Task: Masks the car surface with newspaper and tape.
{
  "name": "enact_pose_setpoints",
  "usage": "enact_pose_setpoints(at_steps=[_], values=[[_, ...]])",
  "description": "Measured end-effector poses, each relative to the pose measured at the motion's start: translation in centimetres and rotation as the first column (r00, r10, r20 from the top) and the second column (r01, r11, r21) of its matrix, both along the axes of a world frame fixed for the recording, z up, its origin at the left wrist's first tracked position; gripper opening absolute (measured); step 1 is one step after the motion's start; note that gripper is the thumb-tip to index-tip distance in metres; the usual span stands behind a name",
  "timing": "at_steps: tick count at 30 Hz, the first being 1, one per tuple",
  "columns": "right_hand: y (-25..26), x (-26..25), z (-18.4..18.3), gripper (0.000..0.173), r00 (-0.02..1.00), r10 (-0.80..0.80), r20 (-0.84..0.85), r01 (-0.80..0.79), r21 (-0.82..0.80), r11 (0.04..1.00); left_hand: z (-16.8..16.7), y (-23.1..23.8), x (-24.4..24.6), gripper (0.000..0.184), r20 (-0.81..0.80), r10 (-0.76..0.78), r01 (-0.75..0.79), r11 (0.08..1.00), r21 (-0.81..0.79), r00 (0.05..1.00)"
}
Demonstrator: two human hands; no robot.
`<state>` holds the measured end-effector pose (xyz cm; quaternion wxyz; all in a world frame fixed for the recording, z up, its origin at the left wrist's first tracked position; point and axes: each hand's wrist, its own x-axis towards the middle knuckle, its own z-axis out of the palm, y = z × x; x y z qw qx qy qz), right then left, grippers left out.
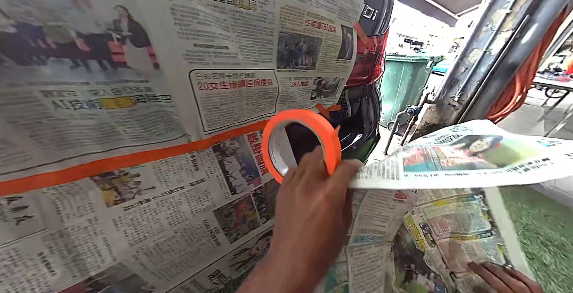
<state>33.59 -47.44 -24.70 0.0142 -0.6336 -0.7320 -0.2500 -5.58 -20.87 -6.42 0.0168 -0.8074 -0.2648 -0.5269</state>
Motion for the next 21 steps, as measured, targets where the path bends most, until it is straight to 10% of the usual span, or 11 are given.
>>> enact_pose_setpoints(at_steps=[4, 8, 10, 12, 16, 21], values=[[6.9, 2.0, -5.1, 0.029, 0.994, -0.042, -0.105, 0.020, -0.211, 0.977, 5.0, 4.7, -0.1, 0.018, -0.184, 0.044, -0.002, 0.974, 0.226, 0.982], [14.2, -2.5, -2.8, 0.028, 0.822, -0.525, -0.222, 0.313, -0.593, 0.741, 7.2, 8.1, 2.5, 0.017, -0.363, 0.126, 0.083, 0.858, 0.508, 0.923], [16.8, -6.3, 1.3, 0.021, 0.836, -0.252, -0.488, 0.194, -0.166, 0.967, 7.9, 9.6, 3.6, 0.020, -0.384, 0.186, 0.116, 0.759, 0.641, 0.904], [19.3, -10.0, 2.2, 0.036, 0.787, 0.193, -0.586, -0.119, 0.163, 0.979, 8.4, 10.7, 4.5, 0.024, -0.392, 0.217, 0.140, 0.697, 0.704, 0.894], [24.5, -11.3, -5.4, 0.086, 0.797, 0.475, -0.372, -0.544, -0.100, 0.833, 9.0, 12.0, 6.8, 0.025, -0.394, 0.207, 0.198, 0.607, 0.770, 0.895], [33.4, -8.3, -16.0, 0.050, 0.791, 0.599, -0.124, -0.599, 0.038, 0.800, 9.4, 13.2, 10.7, 0.028, -0.375, 0.284, 0.180, 0.533, 0.827, 0.883]])
